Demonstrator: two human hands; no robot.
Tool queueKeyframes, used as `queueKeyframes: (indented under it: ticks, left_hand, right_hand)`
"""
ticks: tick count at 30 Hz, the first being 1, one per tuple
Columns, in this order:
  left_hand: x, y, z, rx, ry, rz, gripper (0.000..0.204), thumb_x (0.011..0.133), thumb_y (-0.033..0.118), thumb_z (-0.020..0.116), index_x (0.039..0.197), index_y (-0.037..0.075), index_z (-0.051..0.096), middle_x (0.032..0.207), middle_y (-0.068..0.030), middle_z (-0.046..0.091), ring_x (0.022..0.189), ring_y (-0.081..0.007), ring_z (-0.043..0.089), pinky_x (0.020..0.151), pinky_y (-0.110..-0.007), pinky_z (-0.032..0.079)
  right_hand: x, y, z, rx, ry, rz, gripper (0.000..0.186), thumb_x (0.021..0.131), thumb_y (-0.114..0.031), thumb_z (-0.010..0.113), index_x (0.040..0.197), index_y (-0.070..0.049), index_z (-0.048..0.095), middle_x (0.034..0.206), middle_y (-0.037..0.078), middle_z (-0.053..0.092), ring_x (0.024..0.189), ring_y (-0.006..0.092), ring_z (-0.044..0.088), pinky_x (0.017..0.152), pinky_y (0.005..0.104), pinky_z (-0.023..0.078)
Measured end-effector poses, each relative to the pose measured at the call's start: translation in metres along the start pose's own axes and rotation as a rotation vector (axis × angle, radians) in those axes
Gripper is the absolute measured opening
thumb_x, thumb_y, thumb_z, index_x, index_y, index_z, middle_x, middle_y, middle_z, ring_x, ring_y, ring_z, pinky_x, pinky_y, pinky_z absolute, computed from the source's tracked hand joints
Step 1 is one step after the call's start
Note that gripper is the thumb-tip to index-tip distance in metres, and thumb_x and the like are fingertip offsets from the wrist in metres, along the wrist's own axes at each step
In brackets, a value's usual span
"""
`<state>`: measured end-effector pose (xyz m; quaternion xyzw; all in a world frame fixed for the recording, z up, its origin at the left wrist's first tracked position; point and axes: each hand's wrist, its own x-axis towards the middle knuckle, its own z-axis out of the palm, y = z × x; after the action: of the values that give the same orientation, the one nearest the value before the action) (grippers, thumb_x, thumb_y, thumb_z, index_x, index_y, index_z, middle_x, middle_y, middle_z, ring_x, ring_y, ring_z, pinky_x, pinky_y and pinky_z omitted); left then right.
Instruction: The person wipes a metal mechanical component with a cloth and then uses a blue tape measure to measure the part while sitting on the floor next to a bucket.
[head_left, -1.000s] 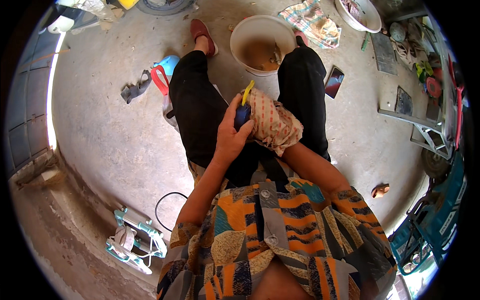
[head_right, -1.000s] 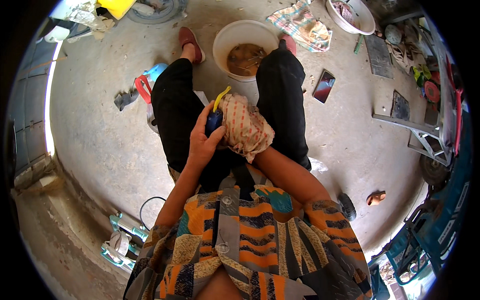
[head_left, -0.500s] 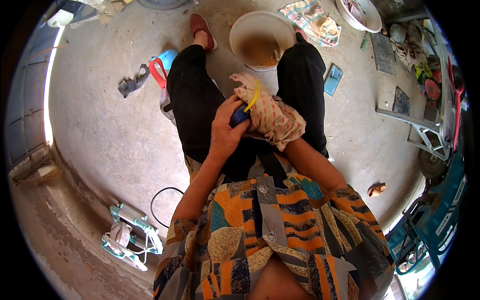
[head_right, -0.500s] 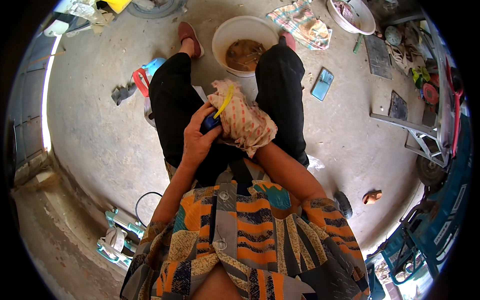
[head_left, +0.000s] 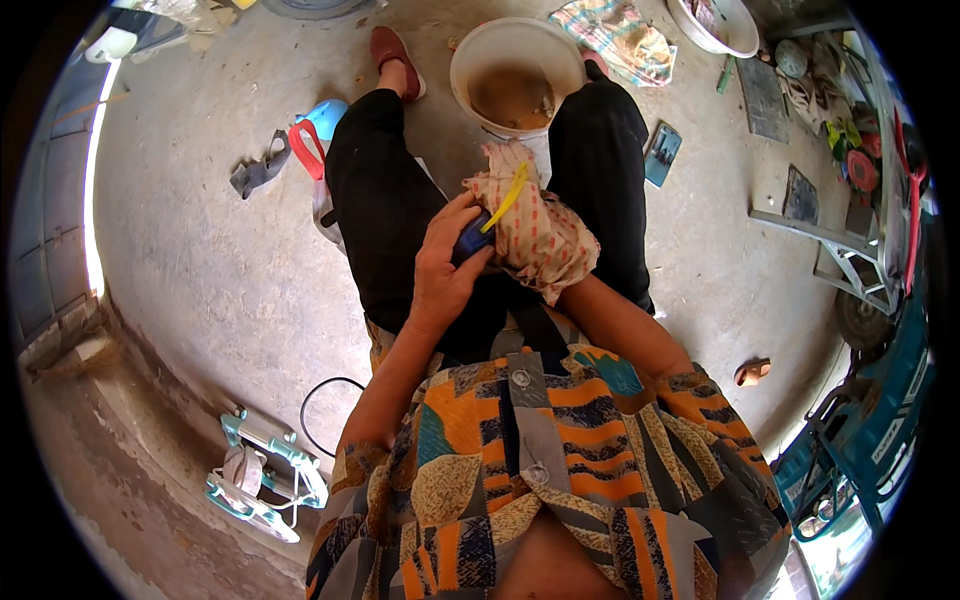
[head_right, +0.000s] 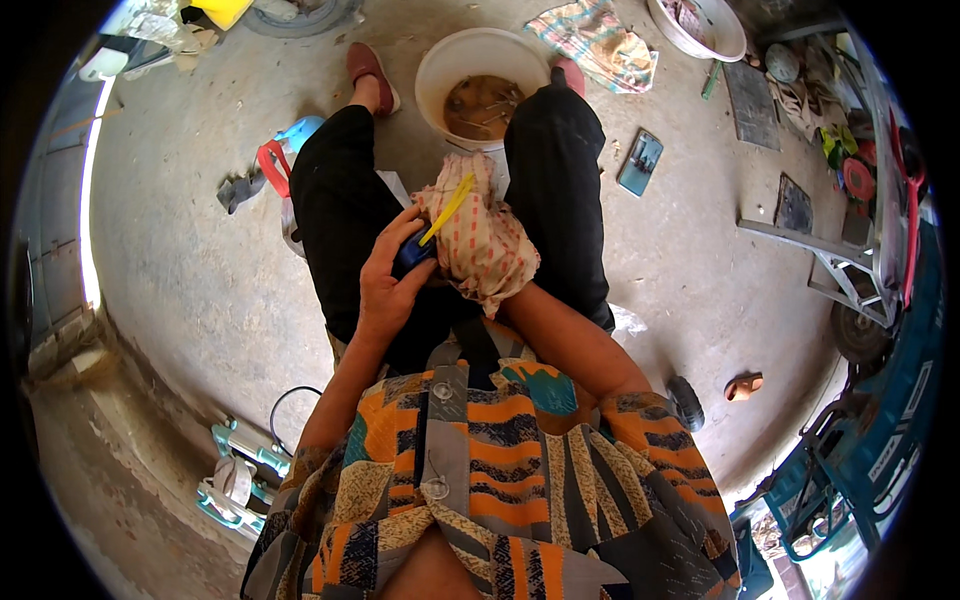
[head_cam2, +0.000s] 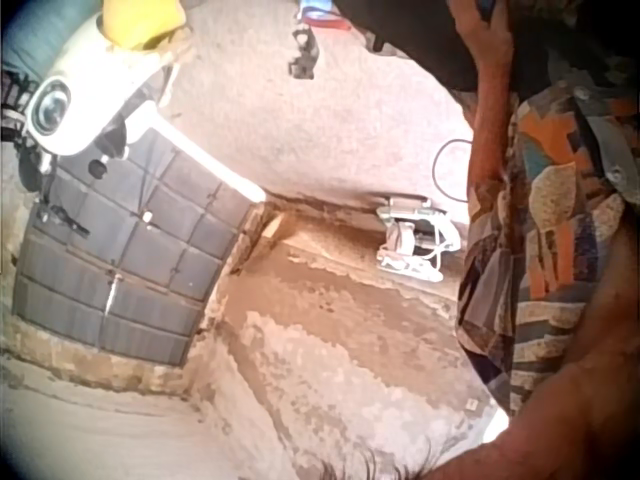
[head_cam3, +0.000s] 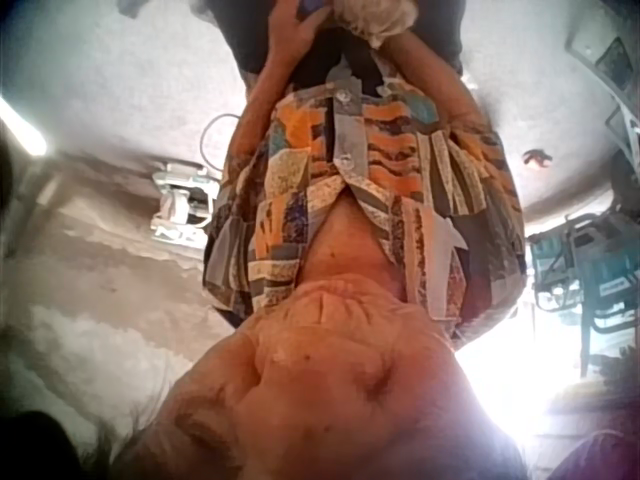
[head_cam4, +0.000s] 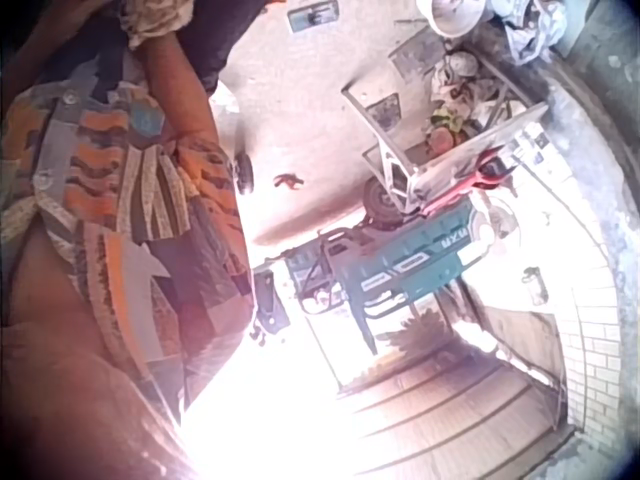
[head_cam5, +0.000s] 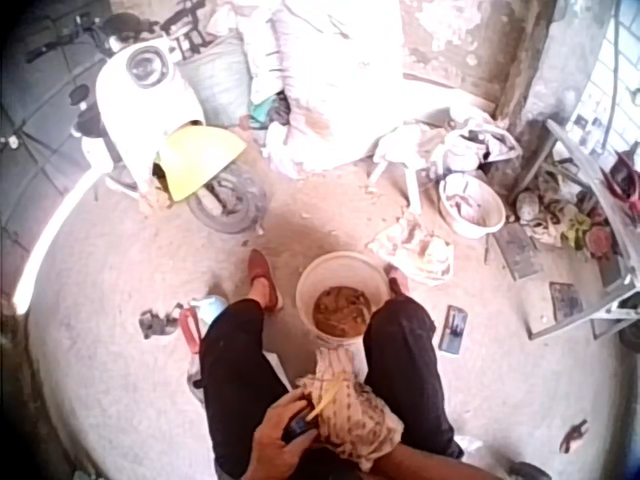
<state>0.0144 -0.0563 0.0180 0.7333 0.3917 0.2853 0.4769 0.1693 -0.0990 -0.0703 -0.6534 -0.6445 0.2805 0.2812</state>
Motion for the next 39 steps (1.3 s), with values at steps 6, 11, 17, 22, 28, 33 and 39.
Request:
queueKeyframes:
  ticks: [6,11,17,22,28,33,39]
  left_hand:
    - [-0.003,0.004,-0.005,0.021,-0.021,0.037,0.055,0.074,-0.006,0.069,0.126,0.003,0.055,0.133,-0.0160,0.053,0.124,-0.0289,0.052,0.103,-0.037,0.040]
    - [-0.005,-0.003,-0.003,-0.004,0.011,0.034,0.055,0.073,-0.007,0.068,0.126,0.002,0.055,0.133,-0.0167,0.054,0.124,-0.0292,0.052,0.103,-0.037,0.041]
    - [0.000,-0.001,0.005,0.111,0.018,0.070,0.054,0.072,-0.011,0.062,0.124,0.000,0.056,0.131,-0.0177,0.055,0.123,-0.0314,0.052,0.103,-0.037,0.041]
    - [0.006,0.008,0.010,0.148,0.000,0.109,0.055,0.068,-0.012,0.062,0.122,0.000,0.056,0.128,-0.0189,0.055,0.121,-0.0369,0.051,0.102,-0.041,0.041]
    - [0.004,0.004,0.008,0.057,0.004,0.082,0.054,0.068,-0.013,0.064,0.121,0.000,0.057,0.130,-0.0183,0.055,0.123,-0.0350,0.051,0.103,-0.040,0.042]
    - [0.005,0.004,0.006,-0.026,0.016,0.008,0.057,0.068,-0.013,0.066,0.122,0.002,0.057,0.132,-0.0169,0.054,0.124,-0.0298,0.052,0.102,-0.037,0.043]
    - [0.008,0.001,0.003,-0.024,0.012,0.078,0.051,0.071,-0.006,0.070,0.120,0.001,0.058,0.130,-0.0160,0.056,0.120,-0.0280,0.055,0.100,-0.036,0.043]
  right_hand:
    - [0.011,0.001,-0.006,0.132,0.043,0.021,0.062,0.083,-0.039,0.063,0.137,-0.014,0.045,0.131,0.008,0.052,0.125,0.0268,0.046,0.110,0.0401,0.029]
    - [0.009,-0.006,-0.011,1.344,-0.052,0.311,0.063,0.079,-0.029,0.073,0.134,-0.010,0.047,0.120,0.010,0.058,0.112,0.0190,0.056,0.094,0.0328,0.047]
    - [0.009,0.003,0.008,1.122,0.039,0.137,0.068,0.081,-0.031,0.073,0.137,-0.008,0.042,0.131,0.011,0.051,0.117,0.0207,0.053,0.096,0.0301,0.046]
    - [0.009,0.015,0.006,1.110,0.065,0.040,0.057,0.089,-0.029,0.064,0.136,-0.007,0.041,0.133,0.013,0.048,0.120,0.0204,0.052,0.095,0.0275,0.046]
    - [0.025,0.015,-0.009,1.527,0.015,0.393,0.046,0.094,-0.029,0.056,0.131,-0.002,0.047,0.114,0.017,0.061,0.101,0.0228,0.064,0.082,0.0301,0.055]
    - [0.021,0.018,-0.014,1.947,-0.159,0.256,0.038,0.096,-0.025,0.054,0.124,0.000,0.051,0.110,0.018,0.062,0.092,0.0223,0.066,0.077,0.0330,0.057]
    - [0.010,-0.011,-0.012,1.155,0.068,0.168,0.047,0.089,-0.032,0.060,0.126,-0.004,0.051,0.117,0.012,0.059,0.102,0.0207,0.062,0.088,0.0319,0.051]
